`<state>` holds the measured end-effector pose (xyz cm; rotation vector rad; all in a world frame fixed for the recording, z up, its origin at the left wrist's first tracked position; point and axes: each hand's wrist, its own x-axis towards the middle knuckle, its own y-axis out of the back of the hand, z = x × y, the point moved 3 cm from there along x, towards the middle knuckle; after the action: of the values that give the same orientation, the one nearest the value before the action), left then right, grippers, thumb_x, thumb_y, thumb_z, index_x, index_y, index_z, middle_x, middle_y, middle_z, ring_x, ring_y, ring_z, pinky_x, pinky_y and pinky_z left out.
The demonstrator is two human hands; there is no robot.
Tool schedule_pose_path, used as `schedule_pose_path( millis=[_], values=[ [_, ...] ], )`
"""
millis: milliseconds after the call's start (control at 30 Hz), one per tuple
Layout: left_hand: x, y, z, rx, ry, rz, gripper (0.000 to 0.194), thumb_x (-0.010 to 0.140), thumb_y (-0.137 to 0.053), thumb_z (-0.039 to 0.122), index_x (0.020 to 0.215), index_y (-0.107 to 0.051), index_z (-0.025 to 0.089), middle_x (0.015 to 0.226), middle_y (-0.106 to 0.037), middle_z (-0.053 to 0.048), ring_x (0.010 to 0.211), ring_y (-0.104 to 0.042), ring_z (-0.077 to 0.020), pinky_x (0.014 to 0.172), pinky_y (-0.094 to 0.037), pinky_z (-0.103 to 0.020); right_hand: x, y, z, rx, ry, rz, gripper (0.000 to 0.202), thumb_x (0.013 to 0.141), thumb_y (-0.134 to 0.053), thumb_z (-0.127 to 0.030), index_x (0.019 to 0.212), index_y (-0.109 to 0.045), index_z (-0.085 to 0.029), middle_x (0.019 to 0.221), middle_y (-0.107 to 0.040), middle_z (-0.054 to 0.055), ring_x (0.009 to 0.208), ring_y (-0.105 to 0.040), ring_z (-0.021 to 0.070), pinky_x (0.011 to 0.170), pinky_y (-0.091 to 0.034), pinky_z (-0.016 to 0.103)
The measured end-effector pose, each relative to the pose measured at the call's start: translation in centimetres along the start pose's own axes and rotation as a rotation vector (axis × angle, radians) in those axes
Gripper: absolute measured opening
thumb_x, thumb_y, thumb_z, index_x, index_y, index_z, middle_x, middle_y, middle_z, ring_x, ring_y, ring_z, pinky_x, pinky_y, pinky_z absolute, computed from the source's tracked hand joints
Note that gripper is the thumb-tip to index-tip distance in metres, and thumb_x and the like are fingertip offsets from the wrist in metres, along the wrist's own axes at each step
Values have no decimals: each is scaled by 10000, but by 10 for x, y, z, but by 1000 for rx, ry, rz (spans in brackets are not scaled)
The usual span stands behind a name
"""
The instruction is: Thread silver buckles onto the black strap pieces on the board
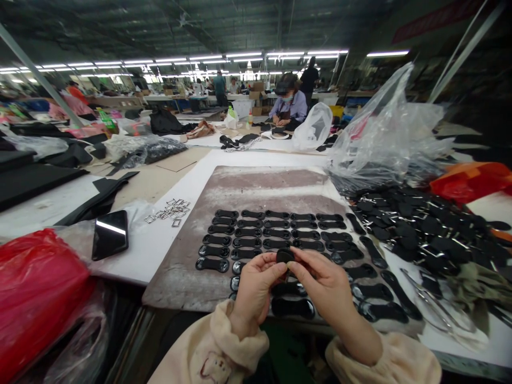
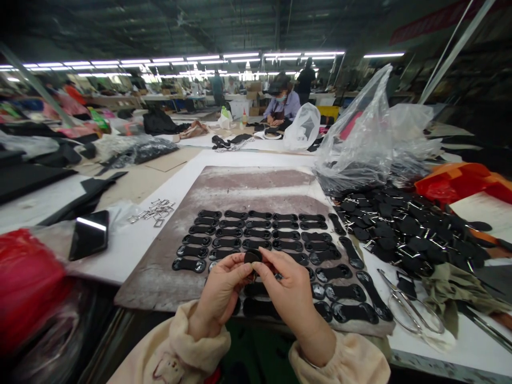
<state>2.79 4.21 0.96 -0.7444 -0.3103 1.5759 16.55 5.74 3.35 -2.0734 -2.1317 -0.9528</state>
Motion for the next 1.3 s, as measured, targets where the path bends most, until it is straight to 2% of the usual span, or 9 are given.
schedule_pose_path(
  millis=[367, 633, 1000, 1167, 1300],
  values=[
    [0, -3, -5, -18, -46, 24, 213, 673, -759, 149, 810, -598, 130, 714, -650, 8, 626, -569, -69, 620, -450, -186, 2, 0, -3, -28, 76, 49, 176, 828, -636, -218, 983, -719, -236, 915, -696, 33, 838, -648, 191, 758, -534, 296],
    [-1, -3, -7, -11, -70, 36, 206, 678, -752, 159, 826, -611, 129, 763, -655, -8, 656, -574, -86, 613, -453, -204, 0, 0, 0, -24, 81, 71, 174, 824, -658, -195, 986, -716, -221, 922, -690, 28, 839, -638, 167, 765, -511, 261],
    [-1, -4, -8, -2, -100, 70, 211, 656, -766, 146, 797, -609, 147, 677, -635, 29, 603, -558, -66, 602, -450, -182, -1, -3, 1, -30, 86, 71, 167, 832, -654, -183, 981, -715, -227, 912, -684, 19, 832, -634, 159, 750, -507, 260],
    [-2, -5, -9, 34, -136, 70, 227, 697, -740, 190, 911, -672, 155, 832, -702, -31, 698, -607, -96, 636, -482, -189, -1, -2, 4, 9, 64, 94, 170, 825, -663, -175, 966, -716, -254, 918, -693, 2, 822, -638, 150, 751, -515, 251],
    [-2, -3, -10, 157, -174, 109, 239, 764, -679, 276, 977, -711, 173, 949, -715, -63, 660, -620, -103, 601, -503, -200, 0, 0, 4, 21, 44, 103, 163, 817, -673, -186, 955, -717, -261, 929, -699, 0, 842, -638, 155, 766, -514, 248]
  ],
)
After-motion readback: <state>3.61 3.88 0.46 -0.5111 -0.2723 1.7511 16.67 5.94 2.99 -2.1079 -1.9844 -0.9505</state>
